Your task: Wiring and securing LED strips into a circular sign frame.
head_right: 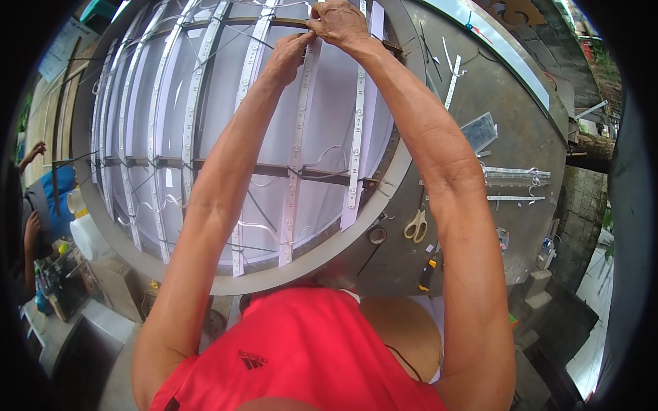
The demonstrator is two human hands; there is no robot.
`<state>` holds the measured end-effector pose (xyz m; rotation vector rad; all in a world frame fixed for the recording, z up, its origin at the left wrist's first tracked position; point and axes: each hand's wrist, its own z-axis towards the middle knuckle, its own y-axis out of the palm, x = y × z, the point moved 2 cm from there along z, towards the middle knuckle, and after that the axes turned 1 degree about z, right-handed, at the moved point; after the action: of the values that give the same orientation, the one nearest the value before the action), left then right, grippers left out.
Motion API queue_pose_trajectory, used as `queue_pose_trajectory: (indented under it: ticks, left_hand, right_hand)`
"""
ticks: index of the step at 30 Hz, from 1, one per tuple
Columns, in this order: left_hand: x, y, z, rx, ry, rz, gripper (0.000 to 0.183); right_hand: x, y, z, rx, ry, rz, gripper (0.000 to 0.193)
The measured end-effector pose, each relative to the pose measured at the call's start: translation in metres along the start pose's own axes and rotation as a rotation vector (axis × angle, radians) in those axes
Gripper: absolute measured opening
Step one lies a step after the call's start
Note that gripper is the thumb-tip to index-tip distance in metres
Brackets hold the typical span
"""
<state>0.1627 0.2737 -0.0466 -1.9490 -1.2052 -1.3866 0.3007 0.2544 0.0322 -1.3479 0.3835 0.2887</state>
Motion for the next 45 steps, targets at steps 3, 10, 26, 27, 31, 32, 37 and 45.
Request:
queue_pose_trajectory:
  ticks: [3, 10, 26, 27, 31, 32, 37, 45]
  left_hand:
    - [0.000, 0.008, 0.000, -0.042, 0.080, -0.111, 0.039]
    - [-0.003, 0.013, 0.006, -0.033, 0.134, -0.246, 0.037]
    - [-0.002, 0.019, 0.014, -0.029, 0.003, -0.188, 0.035]
    - [-0.001, 0.023, 0.014, -0.036, 0.003, -0.190, 0.035]
    - [-0.003, 0.020, 0.015, -0.007, -0.009, -0.133, 0.035]
    - [-0.003, 0.026, 0.019, -0.022, -0.004, -0.124, 0.034]
    - [0.002, 0.018, 0.012, -0.025, -0.080, -0.216, 0.035]
    - [0.005, 0.013, 0.003, -0.101, -0.104, -0.410, 0.034]
  right_hand:
    - [0.005, 0.006, 0.005, 0.070, -0.076, -0.087, 0.024]
    - [0.011, -0.001, 0.017, 0.064, 0.031, 0.003, 0.023]
    - [-0.007, -0.056, 0.002, -0.017, 0.148, 0.107, 0.030]
    - [0.003, -0.064, 0.006, 0.066, 0.175, 0.130, 0.030]
    - [0.045, -0.088, 0.018, 0.135, 0.314, 0.140, 0.030]
    - [0.060, -0.093, 0.015, 0.137, 0.314, 0.102, 0.030]
    - [0.076, -0.075, 0.019, 0.122, 0.408, 0.211, 0.028]
    - [0.083, -0.061, 0.018, 0.081, 0.377, 0.402, 0.028]
